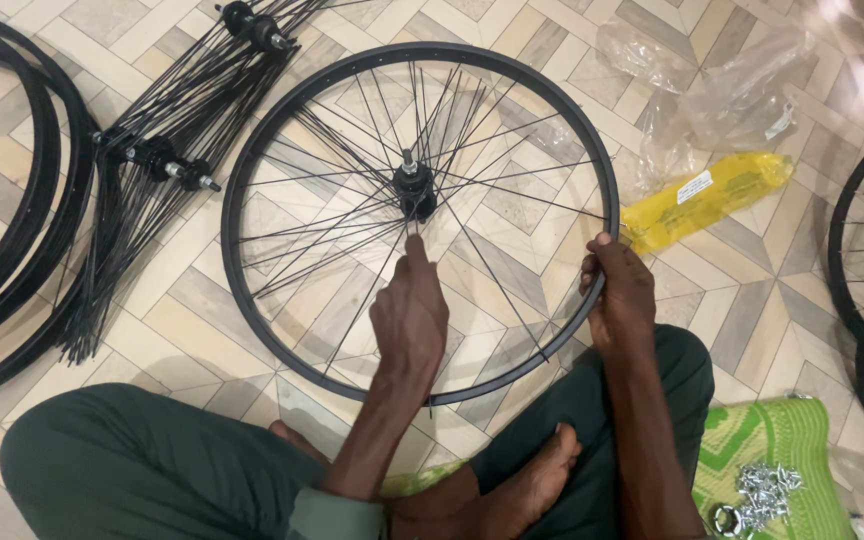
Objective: The person laces a bicycle wheel by inserting spokes into the rim and hub, then tightening the nipples by hand. The person works on one wheel at a time, rotating it to access different sections.
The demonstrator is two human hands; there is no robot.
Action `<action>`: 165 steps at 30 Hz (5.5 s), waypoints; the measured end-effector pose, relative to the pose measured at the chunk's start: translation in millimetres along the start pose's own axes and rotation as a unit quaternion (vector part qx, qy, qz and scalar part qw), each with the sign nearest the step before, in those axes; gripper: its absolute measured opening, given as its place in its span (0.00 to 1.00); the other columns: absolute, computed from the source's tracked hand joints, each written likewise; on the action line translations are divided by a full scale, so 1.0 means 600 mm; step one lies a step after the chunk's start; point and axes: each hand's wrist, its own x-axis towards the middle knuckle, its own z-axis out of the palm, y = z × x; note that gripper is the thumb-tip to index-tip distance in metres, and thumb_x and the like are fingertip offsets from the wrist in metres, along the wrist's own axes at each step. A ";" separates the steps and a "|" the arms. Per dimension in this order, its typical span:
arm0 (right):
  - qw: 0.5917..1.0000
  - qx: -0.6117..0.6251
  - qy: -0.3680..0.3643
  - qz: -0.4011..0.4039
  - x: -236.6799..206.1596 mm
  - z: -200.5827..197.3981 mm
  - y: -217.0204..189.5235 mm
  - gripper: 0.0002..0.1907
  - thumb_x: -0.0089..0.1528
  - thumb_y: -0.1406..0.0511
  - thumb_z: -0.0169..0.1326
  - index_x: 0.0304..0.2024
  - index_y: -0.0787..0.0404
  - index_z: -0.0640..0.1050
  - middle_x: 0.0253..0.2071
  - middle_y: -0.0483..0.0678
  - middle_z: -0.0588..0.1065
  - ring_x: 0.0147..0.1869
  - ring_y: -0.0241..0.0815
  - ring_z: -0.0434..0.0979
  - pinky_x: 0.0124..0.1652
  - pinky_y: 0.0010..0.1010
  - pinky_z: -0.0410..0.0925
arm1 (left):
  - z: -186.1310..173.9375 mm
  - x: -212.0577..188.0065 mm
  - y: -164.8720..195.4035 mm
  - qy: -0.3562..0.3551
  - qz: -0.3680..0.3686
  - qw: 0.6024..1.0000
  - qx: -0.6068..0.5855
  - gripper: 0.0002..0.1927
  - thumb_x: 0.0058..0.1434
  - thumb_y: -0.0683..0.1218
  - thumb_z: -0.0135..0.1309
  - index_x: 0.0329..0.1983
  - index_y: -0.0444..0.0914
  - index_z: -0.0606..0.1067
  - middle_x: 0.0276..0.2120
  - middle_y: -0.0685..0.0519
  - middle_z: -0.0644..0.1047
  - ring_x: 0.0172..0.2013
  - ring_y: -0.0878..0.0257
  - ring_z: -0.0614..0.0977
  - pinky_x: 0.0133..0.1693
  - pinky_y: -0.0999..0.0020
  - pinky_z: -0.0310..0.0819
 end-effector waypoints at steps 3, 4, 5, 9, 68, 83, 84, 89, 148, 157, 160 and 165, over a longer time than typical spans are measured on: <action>1.000 -0.008 -0.015 -0.012 -0.006 -0.002 -0.013 0.13 0.68 0.59 0.56 0.42 0.65 0.78 0.29 0.45 0.73 0.30 0.33 0.71 0.30 0.20 0.65 | 0.009 -0.004 0.016 0.006 -0.011 0.998 -0.067 0.20 0.71 0.42 0.46 0.64 0.29 0.67 0.54 0.35 0.71 0.32 0.40 0.83 0.31 0.49 0.78; 1.000 -0.005 -0.020 -0.004 -0.009 -0.003 -0.017 0.13 0.68 0.59 0.56 0.42 0.64 0.78 0.29 0.45 0.73 0.30 0.32 0.71 0.28 0.19 0.63 | 0.008 -0.007 0.023 -0.001 -0.023 0.996 -0.083 0.18 0.71 0.42 0.46 0.60 0.29 0.68 0.58 0.34 0.69 0.31 0.40 0.83 0.29 0.49 0.78; 1.000 0.000 -0.024 0.001 -0.010 -0.003 -0.024 0.13 0.69 0.58 0.55 0.42 0.63 0.77 0.29 0.45 0.73 0.30 0.32 0.70 0.27 0.19 0.60 | 0.006 -0.009 0.032 0.016 -0.025 0.995 -0.095 0.17 0.71 0.45 0.47 0.57 0.29 0.69 0.60 0.33 0.67 0.33 0.40 0.83 0.31 0.49 0.79; 0.999 0.009 -0.042 -0.016 -0.018 0.001 -0.038 0.13 0.70 0.59 0.54 0.43 0.63 0.78 0.31 0.45 0.75 0.31 0.32 0.71 0.27 0.19 0.60 | 0.007 -0.013 0.058 0.065 -0.006 0.993 -0.094 0.22 0.67 0.54 0.56 0.44 0.27 0.74 0.65 0.27 0.59 0.49 0.35 0.77 0.38 0.46 0.78; 0.998 -0.041 -0.034 -0.046 0.036 -0.008 -0.071 0.13 0.68 0.60 0.56 0.43 0.66 0.78 0.30 0.45 0.73 0.32 0.33 0.70 0.33 0.21 0.65 | 0.099 0.063 -0.013 -0.118 -0.212 0.401 -0.883 0.12 0.60 0.32 0.54 0.45 0.32 0.67 0.50 0.40 0.78 0.53 0.54 0.83 0.56 0.64 0.77; 0.996 -0.054 -0.045 -0.055 0.067 -0.016 -0.047 0.13 0.68 0.60 0.57 0.42 0.64 0.79 0.29 0.44 0.74 0.30 0.31 0.71 0.31 0.21 0.65 | 0.051 0.008 0.083 -0.188 -0.140 0.971 -0.055 0.44 0.66 0.65 0.51 0.74 0.32 0.57 0.51 0.31 0.74 0.50 0.37 0.80 0.49 0.45 0.76; 0.996 -0.063 -0.035 -0.053 0.067 -0.021 -0.049 0.12 0.67 0.60 0.57 0.42 0.64 0.79 0.29 0.44 0.74 0.30 0.31 0.71 0.31 0.20 0.65 | 0.067 0.010 0.079 -0.175 -0.140 0.972 -0.067 0.45 0.66 0.64 0.52 0.74 0.30 0.56 0.48 0.31 0.76 0.49 0.36 0.80 0.49 0.46 0.75; 0.994 -0.078 -0.031 -0.064 0.069 -0.028 -0.051 0.15 0.67 0.58 0.58 0.41 0.65 0.80 0.28 0.44 0.73 0.30 0.32 0.70 0.31 0.22 0.64 | 0.155 -0.016 0.076 0.041 0.079 0.966 -0.243 0.33 0.73 0.59 0.47 0.64 0.27 0.56 0.45 0.32 0.75 0.41 0.45 0.83 0.41 0.56 0.81; 0.996 -0.009 0.051 -0.068 0.043 -0.096 0.040 0.07 0.70 0.65 0.57 0.45 0.64 0.77 0.34 0.45 0.76 0.32 0.31 0.73 0.30 0.18 0.65 | 0.243 0.036 0.094 -0.208 -0.117 0.786 -0.570 0.20 0.74 0.58 0.40 0.40 0.36 0.65 0.19 0.47 0.80 0.21 0.60 0.85 0.22 0.67 0.77; 0.997 0.002 0.019 -0.076 0.044 -0.107 0.048 0.05 0.72 0.67 0.57 0.46 0.62 0.74 0.36 0.45 0.76 0.36 0.32 0.74 0.34 0.20 0.67 | 0.238 0.043 0.091 -0.216 -0.125 0.782 -0.570 0.18 0.72 0.56 0.43 0.40 0.36 0.66 0.19 0.47 0.81 0.19 0.60 0.84 0.23 0.66 0.75; 0.997 -0.005 0.019 -0.076 0.043 -0.103 0.048 0.05 0.71 0.67 0.55 0.47 0.62 0.75 0.38 0.46 0.76 0.39 0.33 0.75 0.39 0.21 0.69 | 0.233 0.047 0.086 -0.205 -0.115 0.791 -0.565 0.18 0.70 0.55 0.48 0.37 0.35 0.69 0.20 0.47 0.81 0.20 0.62 0.84 0.24 0.66 0.76; 0.996 -0.023 -0.018 -0.084 0.025 -0.083 0.038 0.03 0.71 0.70 0.54 0.46 0.64 0.74 0.41 0.48 0.77 0.44 0.37 0.77 0.46 0.27 0.71 | 0.214 0.059 0.078 -0.206 -0.114 0.786 -0.572 0.17 0.64 0.53 0.57 0.31 0.32 0.78 0.24 0.47 0.82 0.24 0.64 0.84 0.25 0.68 0.77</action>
